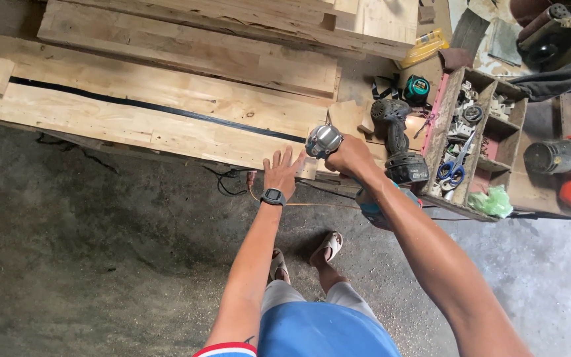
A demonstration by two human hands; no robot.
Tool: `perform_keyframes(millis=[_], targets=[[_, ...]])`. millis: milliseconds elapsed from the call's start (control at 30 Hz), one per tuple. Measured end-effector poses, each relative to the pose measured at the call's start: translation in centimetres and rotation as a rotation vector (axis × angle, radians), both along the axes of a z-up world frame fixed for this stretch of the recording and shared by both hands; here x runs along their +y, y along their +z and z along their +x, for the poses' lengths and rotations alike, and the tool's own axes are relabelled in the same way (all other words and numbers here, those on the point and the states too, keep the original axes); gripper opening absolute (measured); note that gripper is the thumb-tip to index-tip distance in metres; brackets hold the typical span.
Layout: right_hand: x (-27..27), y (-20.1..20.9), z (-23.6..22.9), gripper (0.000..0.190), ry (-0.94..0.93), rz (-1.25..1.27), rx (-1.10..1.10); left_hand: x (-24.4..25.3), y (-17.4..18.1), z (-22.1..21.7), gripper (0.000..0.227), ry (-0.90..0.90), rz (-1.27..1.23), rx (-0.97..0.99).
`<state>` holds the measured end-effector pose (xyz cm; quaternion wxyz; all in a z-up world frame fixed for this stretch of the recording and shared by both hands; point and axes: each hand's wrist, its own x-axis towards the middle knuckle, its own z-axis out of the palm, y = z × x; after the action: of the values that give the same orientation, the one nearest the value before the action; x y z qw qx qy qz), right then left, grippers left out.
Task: Securing a black strip to a wooden frame using a power drill and screws
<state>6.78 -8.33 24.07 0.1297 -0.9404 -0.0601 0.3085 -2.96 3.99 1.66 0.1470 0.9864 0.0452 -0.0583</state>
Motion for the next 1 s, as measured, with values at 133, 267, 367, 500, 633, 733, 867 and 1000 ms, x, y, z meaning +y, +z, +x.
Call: perform_keyframes(millis=[133, 267, 367, 500, 633, 733, 867, 1000], targets=[[0.0, 0.3, -0.1, 0.05, 0.016, -0.005, -0.01, 0.0, 0.0, 0.0, 0.102, -0.001, 0.0, -0.007], [-0.6, -0.8, 0.2, 0.05, 0.022, 0.014, -0.008, 0.1, -0.5, 0.2, 0.101, -0.007, 0.01, -0.016], [-0.8, -1.4, 0.4, 0.05, 0.028, 0.037, -0.014, 0.1, -0.4, 0.0, 0.101, -0.01, 0.017, -0.03], [-0.5, -0.9, 0.4, 0.049, 0.039, 0.008, -0.017, 0.1, -0.4, 0.0, 0.102, -0.016, 0.038, -0.041], [-0.9, -2.5, 1.3, 0.046, 0.044, 0.033, -0.026, 0.1, -0.3, 0.0, 0.102, -0.014, 0.029, -0.057], [-0.9, -2.7, 1.2, 0.05, 0.069, 0.028, -0.015, 0.2, -1.3, 0.2, 0.1, -0.021, 0.036, -0.044], [-0.7, -1.6, 0.5, 0.049, 0.053, 0.022, -0.013, 0.3, -5.0, 1.1, 0.099, -0.017, 0.053, -0.063], [-0.8, -2.2, 0.7, 0.048, 0.049, 0.037, -0.02, 0.1, -2.0, 0.4, 0.098, -0.02, 0.075, -0.047]])
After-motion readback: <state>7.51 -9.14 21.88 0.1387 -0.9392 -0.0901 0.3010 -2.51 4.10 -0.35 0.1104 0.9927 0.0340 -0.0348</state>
